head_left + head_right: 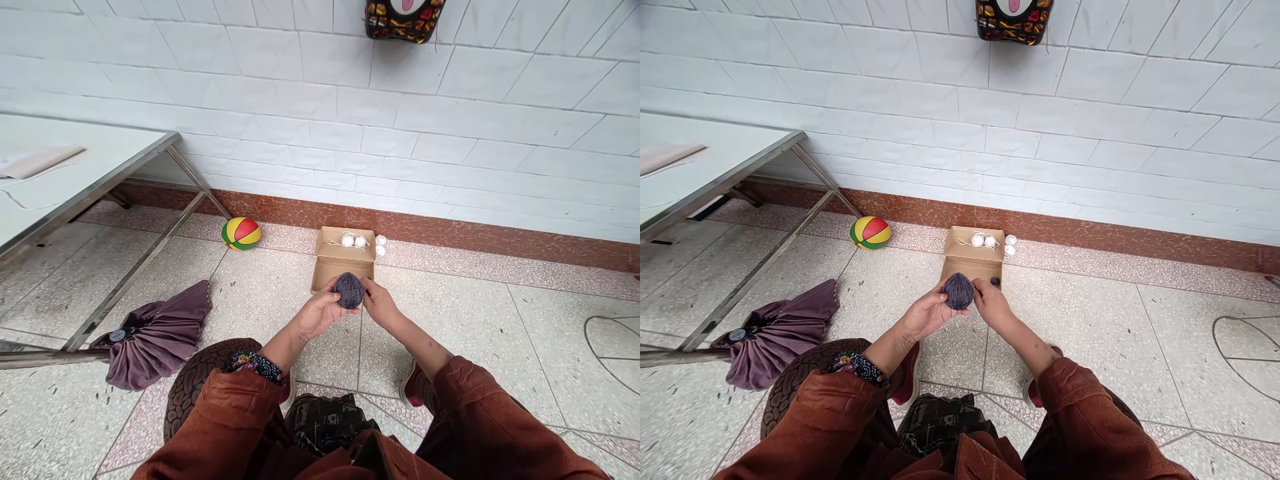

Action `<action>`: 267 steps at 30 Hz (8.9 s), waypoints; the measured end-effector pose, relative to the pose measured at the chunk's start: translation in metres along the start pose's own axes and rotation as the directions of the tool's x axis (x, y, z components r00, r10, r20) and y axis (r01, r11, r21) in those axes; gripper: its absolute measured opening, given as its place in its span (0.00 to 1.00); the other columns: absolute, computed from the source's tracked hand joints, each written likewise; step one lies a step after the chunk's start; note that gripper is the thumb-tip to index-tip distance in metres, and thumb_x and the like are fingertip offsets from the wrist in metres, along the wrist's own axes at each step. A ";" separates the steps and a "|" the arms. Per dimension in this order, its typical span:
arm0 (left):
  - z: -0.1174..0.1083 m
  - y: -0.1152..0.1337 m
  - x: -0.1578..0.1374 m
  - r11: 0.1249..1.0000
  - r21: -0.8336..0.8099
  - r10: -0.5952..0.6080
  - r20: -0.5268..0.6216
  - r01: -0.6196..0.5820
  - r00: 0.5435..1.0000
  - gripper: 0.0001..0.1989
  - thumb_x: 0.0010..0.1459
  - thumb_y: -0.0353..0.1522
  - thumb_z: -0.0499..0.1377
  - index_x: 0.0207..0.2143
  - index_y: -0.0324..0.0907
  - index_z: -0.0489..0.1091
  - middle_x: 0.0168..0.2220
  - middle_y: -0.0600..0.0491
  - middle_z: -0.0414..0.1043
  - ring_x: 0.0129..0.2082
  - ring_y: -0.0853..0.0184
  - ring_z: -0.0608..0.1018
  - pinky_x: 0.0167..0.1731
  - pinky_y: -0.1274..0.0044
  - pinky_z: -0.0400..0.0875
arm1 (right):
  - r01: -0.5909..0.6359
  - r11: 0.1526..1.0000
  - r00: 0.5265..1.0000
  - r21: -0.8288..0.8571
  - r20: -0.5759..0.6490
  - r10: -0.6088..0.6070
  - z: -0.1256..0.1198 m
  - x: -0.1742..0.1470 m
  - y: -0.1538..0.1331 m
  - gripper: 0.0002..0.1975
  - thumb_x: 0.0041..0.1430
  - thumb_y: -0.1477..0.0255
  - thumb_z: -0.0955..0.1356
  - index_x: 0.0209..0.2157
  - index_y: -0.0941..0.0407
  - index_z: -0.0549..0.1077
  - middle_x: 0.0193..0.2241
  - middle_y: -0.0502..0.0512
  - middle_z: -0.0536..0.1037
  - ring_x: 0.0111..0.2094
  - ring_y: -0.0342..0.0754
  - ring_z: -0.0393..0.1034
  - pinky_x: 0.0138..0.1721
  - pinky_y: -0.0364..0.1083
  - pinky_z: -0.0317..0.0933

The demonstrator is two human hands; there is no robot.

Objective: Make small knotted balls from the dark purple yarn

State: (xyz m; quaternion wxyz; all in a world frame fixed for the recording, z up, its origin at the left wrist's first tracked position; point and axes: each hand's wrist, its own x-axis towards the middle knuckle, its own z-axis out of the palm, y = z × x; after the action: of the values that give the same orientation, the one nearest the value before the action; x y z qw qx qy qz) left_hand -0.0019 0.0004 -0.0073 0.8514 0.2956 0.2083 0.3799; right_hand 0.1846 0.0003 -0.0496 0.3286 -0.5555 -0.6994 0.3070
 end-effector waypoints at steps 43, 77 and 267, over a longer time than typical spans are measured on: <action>-0.020 0.018 0.012 0.856 0.487 0.400 -0.412 -0.173 0.819 0.24 0.44 0.29 0.68 0.45 0.42 0.69 0.44 0.52 0.72 0.45 0.64 0.73 0.51 0.70 0.65 | 0.312 0.949 0.916 -0.042 0.279 -0.288 0.003 -0.019 -0.034 0.10 0.70 0.68 0.61 0.39 0.54 0.72 0.35 0.54 0.77 0.36 0.47 0.72 0.40 0.44 0.64; -0.009 0.009 0.011 0.817 0.575 0.288 -0.351 -0.038 0.891 0.28 0.42 0.30 0.69 0.48 0.43 0.69 0.45 0.51 0.73 0.47 0.60 0.74 0.52 0.66 0.65 | 0.297 0.951 0.920 0.083 0.242 -0.309 -0.016 -0.015 -0.034 0.09 0.68 0.67 0.63 0.36 0.53 0.73 0.30 0.51 0.75 0.32 0.46 0.70 0.36 0.44 0.63; 0.003 -0.005 0.003 0.980 0.182 -0.097 0.100 0.078 0.990 0.33 0.49 0.35 0.65 0.60 0.48 0.65 0.59 0.46 0.66 0.55 0.55 0.70 0.51 0.68 0.65 | 0.093 0.988 0.975 0.127 -0.211 -0.064 -0.025 -0.004 -0.008 0.12 0.67 0.65 0.63 0.30 0.54 0.70 0.27 0.51 0.73 0.31 0.47 0.68 0.34 0.44 0.62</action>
State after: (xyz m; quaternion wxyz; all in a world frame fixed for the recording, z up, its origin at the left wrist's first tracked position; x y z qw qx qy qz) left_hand 0.0045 -0.0011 -0.0085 0.8476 0.3811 0.2077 0.3054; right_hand 0.2003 -0.0034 -0.0288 0.4482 -0.5326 -0.6605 0.2814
